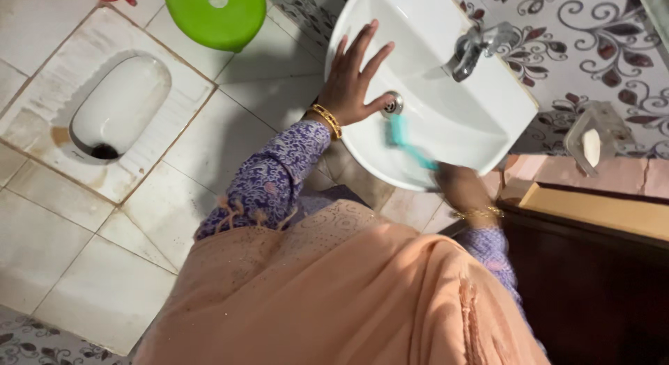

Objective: The person cleans a bathroom sink using a blue scrub brush to reach the drain and inner surfaces.

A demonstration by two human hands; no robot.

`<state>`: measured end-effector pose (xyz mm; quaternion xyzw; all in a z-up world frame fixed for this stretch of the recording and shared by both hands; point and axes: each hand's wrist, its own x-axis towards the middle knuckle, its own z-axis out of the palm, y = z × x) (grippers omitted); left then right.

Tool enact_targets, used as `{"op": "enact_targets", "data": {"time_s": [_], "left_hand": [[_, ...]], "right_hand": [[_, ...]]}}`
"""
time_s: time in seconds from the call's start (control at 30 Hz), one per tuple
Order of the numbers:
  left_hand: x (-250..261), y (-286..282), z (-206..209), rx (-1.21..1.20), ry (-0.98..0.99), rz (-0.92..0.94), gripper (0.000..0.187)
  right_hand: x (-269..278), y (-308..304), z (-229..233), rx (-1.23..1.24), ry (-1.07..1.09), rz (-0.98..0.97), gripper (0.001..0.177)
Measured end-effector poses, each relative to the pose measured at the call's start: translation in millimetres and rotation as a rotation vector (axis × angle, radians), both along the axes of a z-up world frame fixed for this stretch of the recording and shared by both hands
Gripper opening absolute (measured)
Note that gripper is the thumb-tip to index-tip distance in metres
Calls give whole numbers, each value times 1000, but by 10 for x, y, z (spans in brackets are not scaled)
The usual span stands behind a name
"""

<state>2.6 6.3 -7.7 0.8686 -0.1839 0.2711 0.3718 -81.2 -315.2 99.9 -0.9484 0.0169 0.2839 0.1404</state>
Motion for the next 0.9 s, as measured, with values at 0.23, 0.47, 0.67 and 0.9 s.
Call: {"op": "enact_targets", "data": {"time_s": [0.23, 0.47, 0.67, 0.9], "left_hand": [[-35, -38, 56, -12, 48, -33, 97], [-2, -45, -61, 56, 20, -33, 94], [-35, -14, -21, 48, 88, 4, 76], [-14, 1, 120, 95, 125, -61, 69]], "right_hand": [[-469, -188, 631, -35, -192, 310, 35], [-230, -258, -251, -337, -322, 231, 54], [-510, 264, -82, 60, -194, 232, 41], [-671, -474, 106, -292, -381, -69, 41]]}}
